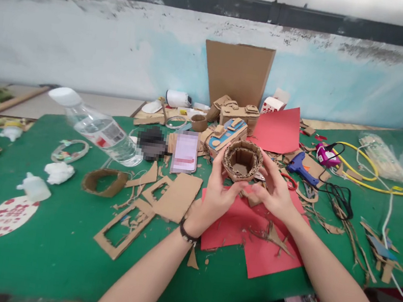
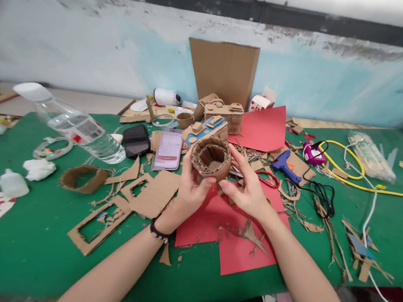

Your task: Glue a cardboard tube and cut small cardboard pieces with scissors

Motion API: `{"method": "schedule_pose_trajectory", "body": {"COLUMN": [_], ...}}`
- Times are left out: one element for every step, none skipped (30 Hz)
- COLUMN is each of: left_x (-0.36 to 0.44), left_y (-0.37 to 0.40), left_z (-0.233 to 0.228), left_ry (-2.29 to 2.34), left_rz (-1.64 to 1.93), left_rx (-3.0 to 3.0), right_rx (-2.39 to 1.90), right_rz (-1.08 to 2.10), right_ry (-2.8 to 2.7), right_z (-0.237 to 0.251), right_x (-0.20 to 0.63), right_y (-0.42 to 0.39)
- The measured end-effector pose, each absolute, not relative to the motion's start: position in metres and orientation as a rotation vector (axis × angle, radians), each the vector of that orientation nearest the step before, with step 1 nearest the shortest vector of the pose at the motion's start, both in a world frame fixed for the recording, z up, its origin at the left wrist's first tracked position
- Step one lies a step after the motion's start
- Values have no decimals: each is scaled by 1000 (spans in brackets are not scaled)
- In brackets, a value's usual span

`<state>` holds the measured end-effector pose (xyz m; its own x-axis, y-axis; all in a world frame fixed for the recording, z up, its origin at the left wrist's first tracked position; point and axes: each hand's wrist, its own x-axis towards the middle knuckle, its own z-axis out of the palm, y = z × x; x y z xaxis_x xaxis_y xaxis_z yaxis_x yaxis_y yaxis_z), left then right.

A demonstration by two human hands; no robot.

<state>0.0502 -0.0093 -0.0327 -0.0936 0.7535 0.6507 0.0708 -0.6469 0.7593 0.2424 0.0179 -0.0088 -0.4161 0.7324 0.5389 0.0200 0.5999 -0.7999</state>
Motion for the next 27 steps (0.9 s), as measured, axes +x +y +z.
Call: {"method": "schedule_pose_trajectory", "body": {"left_x": [49,49,48,48,48,48,48,49,49,49,50,50,51,51,52,53,54,54,55,55,55,55,55,55,54,54,54], "left_y": [-8,-8,-7,-7,-7,-7,-7,-7,-8,-8,-8,-8,-8,-8,-9,-9,-10,-10,-11,-11,-11,-11,-11,-11,-11,-11,-11], "left_z": [-35,-37,-38,-40,-41,-41,-41,-40,-39,-38,-37,-36,-35,-34,-33,-32,-30,-29,-27,-26,-25,-24,-24,-24,-24,-23,-23], "left_ry": [908,919,930,937,940,939,936,932,927,920,914,913,919,933,949,966,978,983,981,979,981,992,1011,1034,1052,1061,1061], "left_rz": [1794,1791,1786,1784,1784,1786,1788,1788,1788,1783,1779,1776,1776,1779,1784,1789,1796,1804,1816,1830,1842,1850,1851,1846,1835,1820,1802], "left_rx": [1690,1695,1698,1699,1698,1697,1697,1698,1698,1700,1704,1704,1704,1704,1706,1712,1723,1740,1760,1780,1798,1808,1815,1820,1828,1849,1883], "right_rx": [-595,-586,-582,-584,-591,-600,-613,-627,-639,-648,-649,-645,-637,-628,-618,-613,-614,-620,-628,-635,-643,-651,-660,-669,-674,-672,-662], "right_rz": [953,980,987,979,963,946,931,922,917,917,918,918,914,906,895,882,869,856,838,812,779,744,716,698,693,696,699], "right_ry": [-1821,-1801,-1785,-1778,-1773,-1770,-1766,-1762,-1756,-1751,-1744,-1740,-1739,-1742,-1749,-1760,-1774,-1791,-1806,-1817,-1824,-1828,-1828,-1823,-1818,-1813,-1811], "right_z": [-9,-10,-11,-12,-13,-13,-13,-14,-14,-14,-15,-15,-16,-17,-18,-18,-18,-18,-17,-15,-14,-12,-11,-10,-10,-10,-10], "right_x": [243,244,244,245,246,247,247,248,248,248,248,247,246,245,243,242,240,239,239,239,239,240,240,241,241,241,241], "right_y": [18,19,19,20,21,21,22,23,23,24,24,24,24,24,24,23,23,23,23,23,24,24,25,25,25,25,24]}}
